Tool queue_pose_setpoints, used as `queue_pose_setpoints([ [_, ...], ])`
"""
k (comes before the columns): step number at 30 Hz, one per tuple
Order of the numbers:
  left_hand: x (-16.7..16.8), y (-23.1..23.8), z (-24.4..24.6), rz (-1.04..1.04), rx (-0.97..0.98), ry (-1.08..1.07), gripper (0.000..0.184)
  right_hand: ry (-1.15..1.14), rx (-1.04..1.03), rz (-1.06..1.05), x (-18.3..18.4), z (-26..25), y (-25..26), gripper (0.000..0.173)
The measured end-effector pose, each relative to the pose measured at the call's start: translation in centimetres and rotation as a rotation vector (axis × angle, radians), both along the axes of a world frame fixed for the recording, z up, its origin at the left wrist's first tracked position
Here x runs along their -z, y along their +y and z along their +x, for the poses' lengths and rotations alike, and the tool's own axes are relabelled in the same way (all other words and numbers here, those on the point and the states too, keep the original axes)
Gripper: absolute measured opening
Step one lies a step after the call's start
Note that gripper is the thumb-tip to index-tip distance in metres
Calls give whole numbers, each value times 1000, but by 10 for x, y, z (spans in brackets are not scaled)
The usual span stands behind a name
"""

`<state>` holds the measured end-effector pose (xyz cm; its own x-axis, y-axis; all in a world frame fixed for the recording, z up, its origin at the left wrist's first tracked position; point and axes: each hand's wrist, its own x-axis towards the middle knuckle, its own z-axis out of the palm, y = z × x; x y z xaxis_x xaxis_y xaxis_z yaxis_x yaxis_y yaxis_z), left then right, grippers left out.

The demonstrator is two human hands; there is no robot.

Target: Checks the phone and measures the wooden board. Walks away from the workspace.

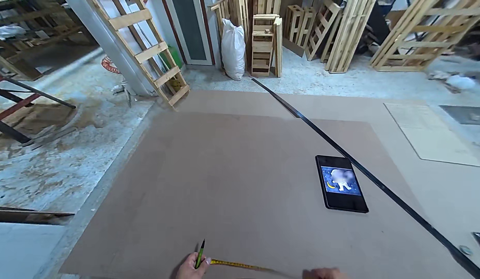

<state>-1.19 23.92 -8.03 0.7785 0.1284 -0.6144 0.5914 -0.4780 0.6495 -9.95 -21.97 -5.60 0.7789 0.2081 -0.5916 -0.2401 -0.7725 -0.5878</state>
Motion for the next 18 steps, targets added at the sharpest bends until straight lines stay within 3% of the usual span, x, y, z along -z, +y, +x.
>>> queue_pose_setpoints([
  [5, -5, 9, 20, 106, 11, -12, 30, -59, -25, -315, -10, 95, -50, 48],
  [10, -4, -20, 57, 236, -21, -59, 31, -111, -137, -500, -37, 223, -43, 49],
  [18, 3, -42, 135, 506, -128, -33, 38, -174, -169, -548, 2, 377, -9, 46],
])
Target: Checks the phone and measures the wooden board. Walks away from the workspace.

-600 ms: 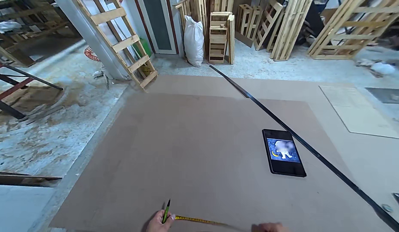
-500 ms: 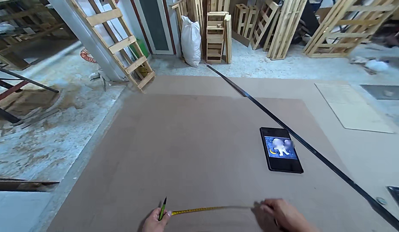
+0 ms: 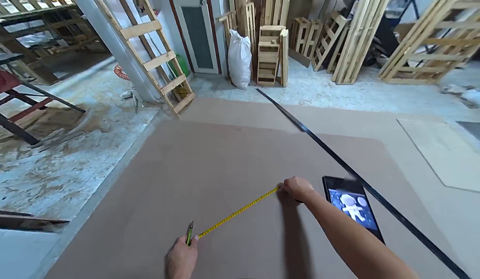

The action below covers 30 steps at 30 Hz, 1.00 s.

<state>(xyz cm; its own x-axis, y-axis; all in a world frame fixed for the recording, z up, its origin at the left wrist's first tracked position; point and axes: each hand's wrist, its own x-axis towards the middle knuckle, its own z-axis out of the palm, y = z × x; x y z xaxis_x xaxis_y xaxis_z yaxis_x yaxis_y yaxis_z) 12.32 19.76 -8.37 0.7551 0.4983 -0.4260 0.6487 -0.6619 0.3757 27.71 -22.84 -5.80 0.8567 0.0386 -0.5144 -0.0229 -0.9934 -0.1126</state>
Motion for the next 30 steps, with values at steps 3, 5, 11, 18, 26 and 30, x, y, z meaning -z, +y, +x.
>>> queue_pose_setpoints([
  [3, 2, 9, 27, 33, -54, 16, 36, 61, -77, 0, 8, 42, 4, 51],
  [5, 3, 15, 40, 43, -56, 25, 35, 103, -121, -15, 10, 63, 1, 54],
  [11, 10, 32, 72, 64, -29, 36, 33, 184, -125, -33, 19, 97, -2, 57],
  [18, 13, 35, 70, 12, -30, -10, 33, 180, -198, -14, 23, 130, 0, 54],
  [26, 12, 35, 67, 13, -83, -36, 32, 305, -173, -47, 17, 147, -5, 59],
  [30, 16, 36, 67, -2, -145, -69, 32, 304, -164, -54, 16, 149, -14, 60],
])
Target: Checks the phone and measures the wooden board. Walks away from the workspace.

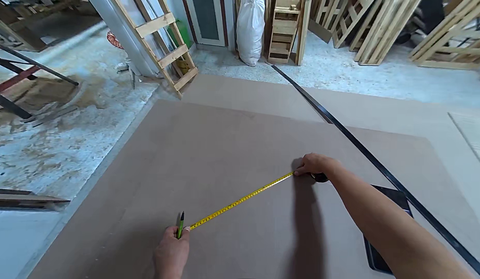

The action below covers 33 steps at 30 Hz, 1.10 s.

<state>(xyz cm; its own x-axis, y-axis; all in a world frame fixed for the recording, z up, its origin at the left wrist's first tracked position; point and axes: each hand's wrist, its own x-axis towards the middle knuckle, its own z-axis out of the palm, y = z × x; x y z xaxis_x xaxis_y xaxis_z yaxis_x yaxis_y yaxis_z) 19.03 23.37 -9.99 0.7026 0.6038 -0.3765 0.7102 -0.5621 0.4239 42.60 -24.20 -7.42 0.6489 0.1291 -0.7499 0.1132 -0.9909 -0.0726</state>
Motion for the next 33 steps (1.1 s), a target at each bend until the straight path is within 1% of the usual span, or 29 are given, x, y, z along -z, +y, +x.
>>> queue_pose_setpoints([
  [3, -2, 3, 3, -22, -81, -6, 31, 7, -7, 1, 0, 0, 1, 59],
  [5, 3, 5, 4, -41, -125, -22, 30, 7, -18, -3, 4, 1, -1, 59],
  [7, 8, 7, 4, -51, -156, -24, 31, 15, -26, -2, 6, 1, -1, 60],
  [10, 5, 9, 3, -50, -191, -14, 33, 45, -46, 1, 5, 6, -1, 62],
  [13, 3, 9, 0, -41, -177, 4, 33, 90, -57, 12, 1, 10, 1, 58],
  [16, 6, 11, -2, -50, -170, 4, 33, 125, -44, -56, -1, 15, 11, 60],
  [18, 10, 13, -3, -71, -168, -23, 35, 144, -44, -82, -2, 18, 14, 60],
  [23, 7, 9, -7, -92, -173, -70, 40, 174, -79, -74, -2, 23, 14, 55],
  [25, 8, 9, -8, -104, -156, -94, 40, 175, -90, -78, -2, 23, 13, 56],
  [27, 9, 12, -10, -127, -140, -108, 38, 168, -87, -86, -2, 24, 15, 57],
  [30, 7, 15, -13, -195, -170, -143, 37, 167, -87, -98, 1, 25, 16, 58],
  [33, -6, 21, -26, -370, -176, -318, 39, 164, -77, -97, 2, 26, 15, 58],
])
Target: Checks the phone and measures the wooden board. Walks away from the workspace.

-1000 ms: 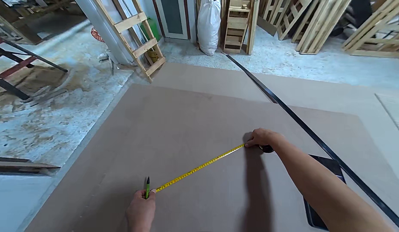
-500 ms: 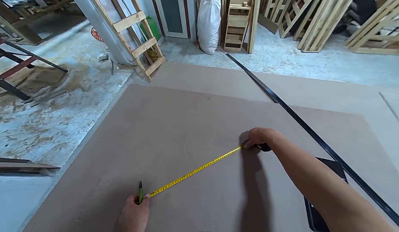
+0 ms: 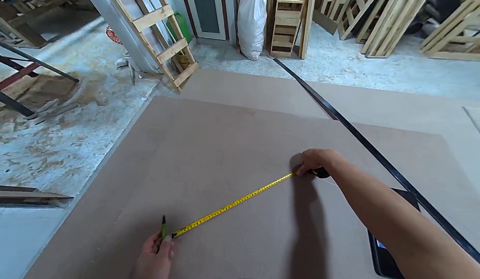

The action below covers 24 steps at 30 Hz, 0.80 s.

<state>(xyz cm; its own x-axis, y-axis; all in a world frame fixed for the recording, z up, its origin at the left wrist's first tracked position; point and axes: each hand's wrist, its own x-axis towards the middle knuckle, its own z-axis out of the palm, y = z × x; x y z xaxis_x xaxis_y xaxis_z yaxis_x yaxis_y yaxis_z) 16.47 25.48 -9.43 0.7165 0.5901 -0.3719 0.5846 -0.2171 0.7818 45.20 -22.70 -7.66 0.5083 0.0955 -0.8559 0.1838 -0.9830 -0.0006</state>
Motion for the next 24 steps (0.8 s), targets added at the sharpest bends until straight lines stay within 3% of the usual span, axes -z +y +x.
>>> queue_pose_setpoints([
  [3, -14, 13, -17, -184, 18, -242, 65, -7, 1, 0, 1, 0, -3, 57],
  [4, -17, 18, -23, -257, -10, -321, 65, -10, 4, 4, 1, -1, -3, 56],
  [7, -19, 40, -37, -587, -56, -515, 44, -17, -15, 21, 2, 0, -2, 55],
  [9, -11, 49, -39, -728, 0, -568, 50, -14, -15, 21, -1, -1, -1, 55],
  [10, -8, 49, -39, -681, 22, -566, 50, -19, -13, 23, -1, -2, -1, 55],
  [13, 1, 30, -26, -352, -101, -544, 15, -11, -32, 25, -5, -3, 1, 56],
  [17, 15, 3, -14, -110, -219, -404, 24, -18, -26, 20, -3, -4, -1, 57],
  [24, 19, -3, -5, 16, -213, -180, 18, -40, 44, 40, -7, -8, 3, 57],
])
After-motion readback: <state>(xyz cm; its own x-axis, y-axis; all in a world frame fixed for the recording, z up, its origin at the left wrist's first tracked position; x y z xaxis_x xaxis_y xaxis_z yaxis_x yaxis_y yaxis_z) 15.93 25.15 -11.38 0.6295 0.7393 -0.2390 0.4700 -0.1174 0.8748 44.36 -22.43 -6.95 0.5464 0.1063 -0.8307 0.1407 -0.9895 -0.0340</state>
